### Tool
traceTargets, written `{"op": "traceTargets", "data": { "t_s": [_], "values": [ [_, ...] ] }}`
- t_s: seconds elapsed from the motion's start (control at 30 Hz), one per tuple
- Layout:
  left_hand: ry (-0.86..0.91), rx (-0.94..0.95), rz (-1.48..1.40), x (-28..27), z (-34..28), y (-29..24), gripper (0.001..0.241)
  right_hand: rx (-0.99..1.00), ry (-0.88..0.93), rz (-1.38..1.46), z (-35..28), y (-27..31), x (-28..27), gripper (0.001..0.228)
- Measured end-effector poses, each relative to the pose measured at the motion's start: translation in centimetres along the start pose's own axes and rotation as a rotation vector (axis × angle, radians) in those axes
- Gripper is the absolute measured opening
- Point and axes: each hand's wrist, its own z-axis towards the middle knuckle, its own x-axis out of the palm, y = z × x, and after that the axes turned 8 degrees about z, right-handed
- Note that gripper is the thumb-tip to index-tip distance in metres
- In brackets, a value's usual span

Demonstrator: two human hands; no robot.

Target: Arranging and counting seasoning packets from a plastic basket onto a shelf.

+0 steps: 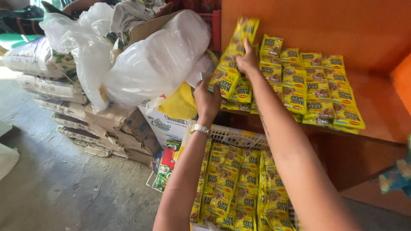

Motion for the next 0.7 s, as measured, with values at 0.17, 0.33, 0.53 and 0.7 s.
{"op": "traceTargets", "data": {
  "t_s": [0.17,0.33,0.53,0.7],
  "values": [
    [0.066,-0.004,0.246,-0.2,1.0,-0.5,0.037,0.192,0.098,-0.292,0.4,1.1,0.1,0.073],
    [0.054,0.090,0.256,0.1,0.4,-1.8,0.036,0.308,0.150,-0.297,-1.7,9.0,-2.1,0.056],
    [0.084,0.133,0.374,0.4,-0.8,-2.0,0.032,0.025,0.199,-0.432,-1.5,3.1,-0.6,0.045],
    [0.046,0.210,0.693,-0.8,-2.0,-4.3,0.059,0.102,0.251,-0.519,-4.3,10.4,-1.2,0.057]
  ]
}}
